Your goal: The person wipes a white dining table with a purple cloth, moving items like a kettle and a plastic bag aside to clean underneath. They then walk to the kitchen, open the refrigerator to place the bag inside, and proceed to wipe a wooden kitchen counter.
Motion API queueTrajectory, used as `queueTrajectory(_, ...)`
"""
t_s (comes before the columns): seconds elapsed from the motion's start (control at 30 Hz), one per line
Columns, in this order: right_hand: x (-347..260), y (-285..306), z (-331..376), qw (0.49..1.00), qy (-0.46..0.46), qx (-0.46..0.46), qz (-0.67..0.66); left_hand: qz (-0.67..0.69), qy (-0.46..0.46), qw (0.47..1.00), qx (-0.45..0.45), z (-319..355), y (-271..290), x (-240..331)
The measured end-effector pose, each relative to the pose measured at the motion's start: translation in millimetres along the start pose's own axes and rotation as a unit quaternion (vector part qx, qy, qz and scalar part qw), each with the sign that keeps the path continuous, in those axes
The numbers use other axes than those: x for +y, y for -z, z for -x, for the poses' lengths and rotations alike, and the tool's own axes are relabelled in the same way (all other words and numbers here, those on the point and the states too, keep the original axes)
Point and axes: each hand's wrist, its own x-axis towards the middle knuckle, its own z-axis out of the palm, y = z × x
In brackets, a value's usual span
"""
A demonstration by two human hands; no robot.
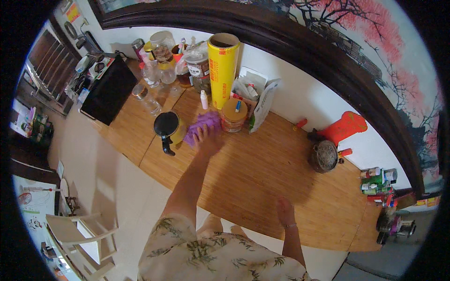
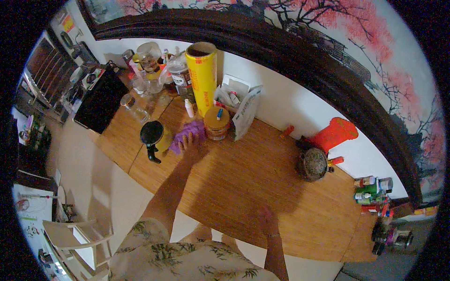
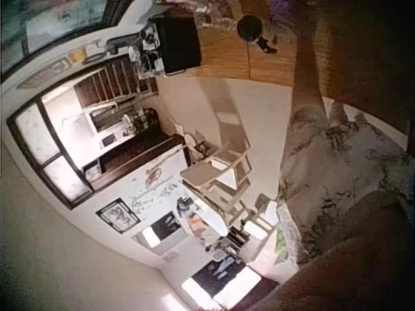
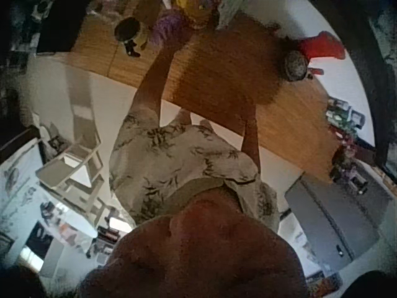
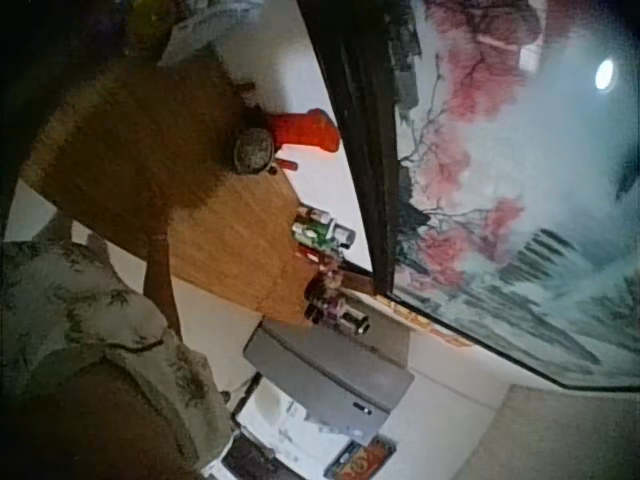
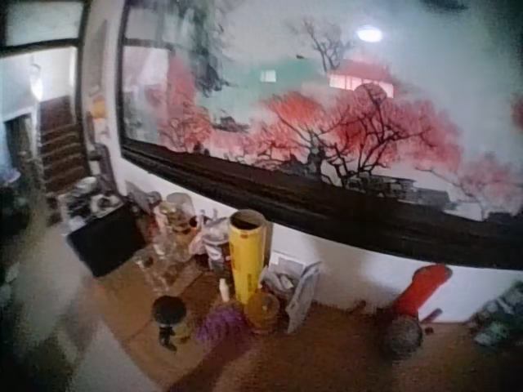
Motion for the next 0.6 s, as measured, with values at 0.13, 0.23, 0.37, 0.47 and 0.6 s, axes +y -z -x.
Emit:
queueTrajectory(0.13, 9.2, 2.4, 17.8, 0.999, 0.039, 0.005, 0.011, -0.036, -0.111, 0.992, -0.043, 81.9, -6.9, 59.9)
queueTrajectory(0.23, 81.0, -27.2, -5.7, 0.893, 0.075, -0.156, 0.416, -0.121, -0.235, 0.958, 0.113, 159.6, -62.8, 74.4)
queueTrajectory(0.37, 101.4, -30.8, 0.0, 0.875, 0.288, -0.041, 0.386, 0.005, -0.217, 0.975, -0.056, 214.3, -31.4, 74.4)
queueTrajectory(0.47, 62.2, -44.8, -1.5, 0.988, 0.086, -0.107, 0.072, 0.012, -0.162, 0.986, -0.040, 243.8, -24.0, 37.9)
queueTrajectory(0.6, -21.7, -28.5, 10.8, 0.970, 0.148, -0.147, 0.122, -0.032, -0.058, 0.996, -0.062, 276.4, 7.9, -25.6)
